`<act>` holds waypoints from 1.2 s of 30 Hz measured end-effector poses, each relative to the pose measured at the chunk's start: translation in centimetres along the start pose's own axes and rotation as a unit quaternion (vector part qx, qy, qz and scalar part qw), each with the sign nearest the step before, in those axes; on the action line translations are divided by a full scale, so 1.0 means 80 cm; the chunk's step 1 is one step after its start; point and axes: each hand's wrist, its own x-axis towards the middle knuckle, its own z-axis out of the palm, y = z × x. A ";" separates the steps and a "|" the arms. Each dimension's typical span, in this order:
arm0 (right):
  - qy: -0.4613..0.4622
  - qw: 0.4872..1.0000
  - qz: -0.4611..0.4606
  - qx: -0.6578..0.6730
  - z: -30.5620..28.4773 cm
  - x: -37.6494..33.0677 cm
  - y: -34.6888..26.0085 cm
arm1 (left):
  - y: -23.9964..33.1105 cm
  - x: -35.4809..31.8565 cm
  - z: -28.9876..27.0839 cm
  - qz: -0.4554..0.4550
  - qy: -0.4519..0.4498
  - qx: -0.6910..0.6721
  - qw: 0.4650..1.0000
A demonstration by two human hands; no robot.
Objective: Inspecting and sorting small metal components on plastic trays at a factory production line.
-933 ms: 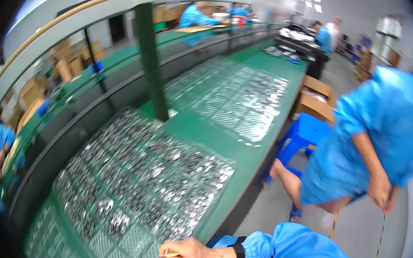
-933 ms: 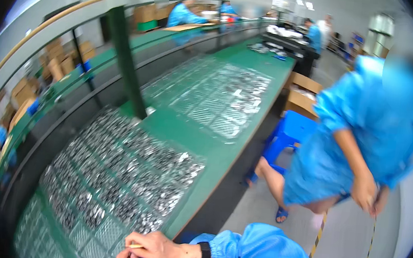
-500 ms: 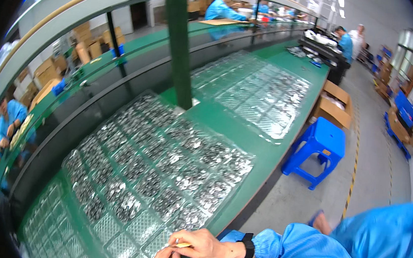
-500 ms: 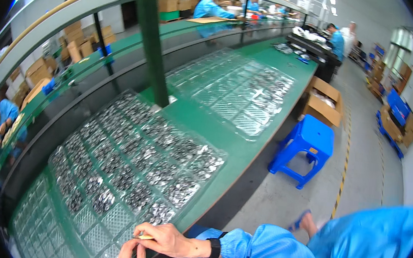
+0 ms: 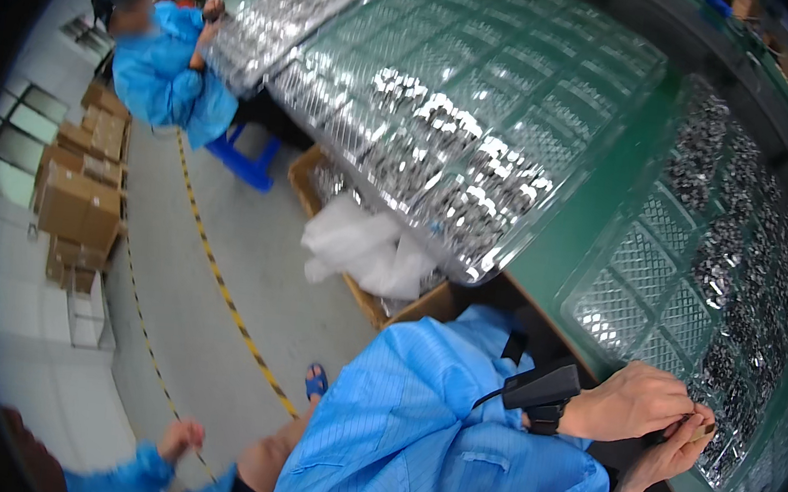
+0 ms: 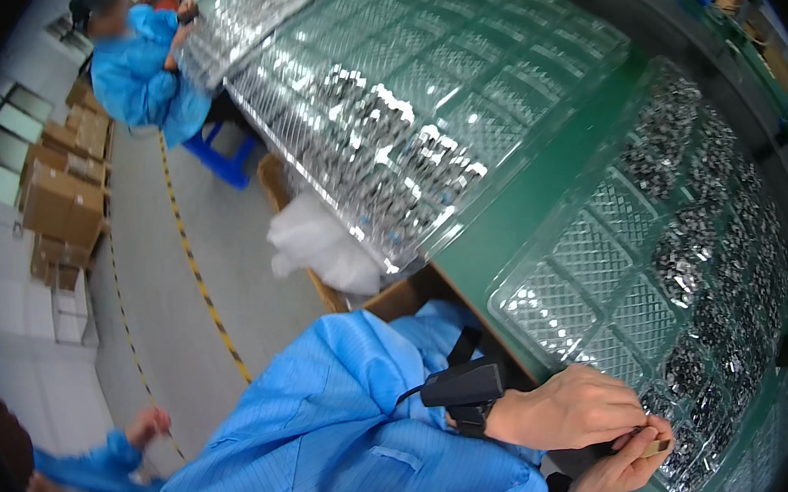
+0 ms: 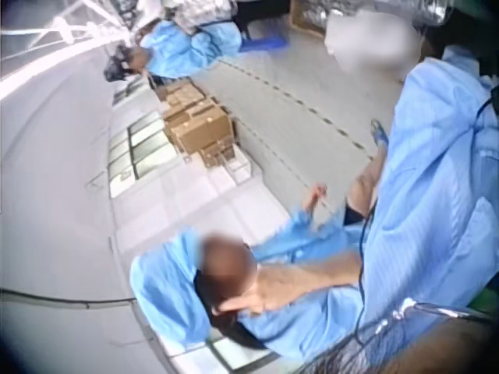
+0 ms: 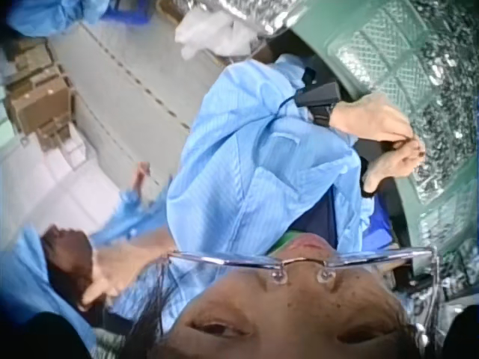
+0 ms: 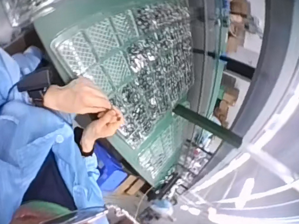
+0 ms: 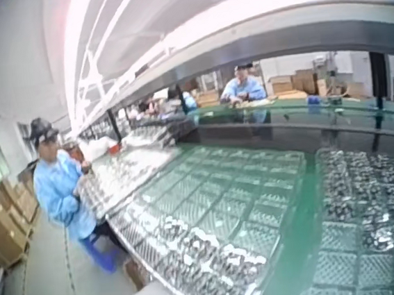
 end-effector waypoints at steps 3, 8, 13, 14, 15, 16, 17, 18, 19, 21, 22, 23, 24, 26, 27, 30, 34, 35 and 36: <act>0.073 0.997 0.005 0.006 0.005 0.006 -0.011 | 0.005 -0.001 0.002 0.041 0.020 -0.007 0.999; 0.148 0.988 0.046 0.013 0.003 0.005 -0.020 | -0.005 -0.009 0.021 0.088 0.072 -0.046 0.993; 0.121 0.986 0.002 -0.114 0.029 0.001 -0.028 | -0.015 -0.045 -0.051 -0.020 0.068 -0.003 0.998; 0.127 0.977 -0.018 -0.169 0.034 -0.002 -0.028 | -0.020 -0.067 -0.093 -0.025 0.064 0.003 0.998; 0.137 0.983 -0.003 -0.123 0.033 -0.005 -0.027 | -0.011 -0.096 -0.152 -0.184 -0.035 0.139 0.972; 0.143 0.978 -0.011 -0.152 0.028 -0.003 -0.026 | -0.033 -0.132 -0.238 -0.303 -0.260 0.468 0.789; 0.145 0.977 -0.013 -0.153 0.027 -0.003 -0.027 | -0.051 -0.175 -0.319 -0.307 -0.442 0.619 0.572; 0.146 0.977 -0.019 -0.157 0.027 -0.001 -0.030 | -0.068 -0.205 -0.373 -0.301 -0.549 0.651 0.429; 0.156 0.972 -0.034 -0.170 0.024 -0.002 -0.043 | -0.113 -0.241 -0.402 -0.284 -0.615 0.629 0.382; 0.132 0.979 -0.056 -0.146 0.034 -0.005 -0.033 | -0.137 -0.295 -0.448 -0.318 -0.661 0.605 0.310; 0.122 0.978 -0.091 -0.141 0.037 -0.007 -0.026 | -0.158 -0.326 -0.450 -0.322 -0.665 0.601 0.305; 0.122 0.982 -0.075 -0.121 0.034 -0.008 -0.014 | -0.176 -0.360 -0.452 -0.334 -0.622 0.600 0.376; 0.122 0.981 -0.073 -0.128 0.038 -0.010 -0.019 | -0.189 -0.373 -0.446 -0.335 -0.573 0.593 0.455; 0.124 0.977 -0.055 -0.163 0.041 -0.012 -0.032 | -0.204 -0.393 -0.416 -0.323 -0.571 0.576 0.488; 0.134 0.978 -0.036 -0.155 0.037 -0.010 -0.032 | -0.206 -0.399 -0.397 -0.312 -0.564 0.562 0.518; 0.118 0.978 -0.054 -0.162 0.018 -0.005 -0.022 | -0.186 -0.386 -0.375 -0.296 -0.650 0.501 0.489; 0.092 0.981 -0.078 -0.154 -0.011 -0.001 0.012 | -0.176 -0.348 -0.434 -0.260 -0.698 0.530 0.406; 0.119 0.980 -0.087 -0.133 -0.018 0.002 0.023 | -0.175 -0.339 -0.450 -0.250 -0.699 0.546 0.388; 0.145 0.978 -0.101 -0.115 -0.017 0.004 0.022 | -0.178 -0.335 -0.456 -0.240 -0.698 0.557 0.381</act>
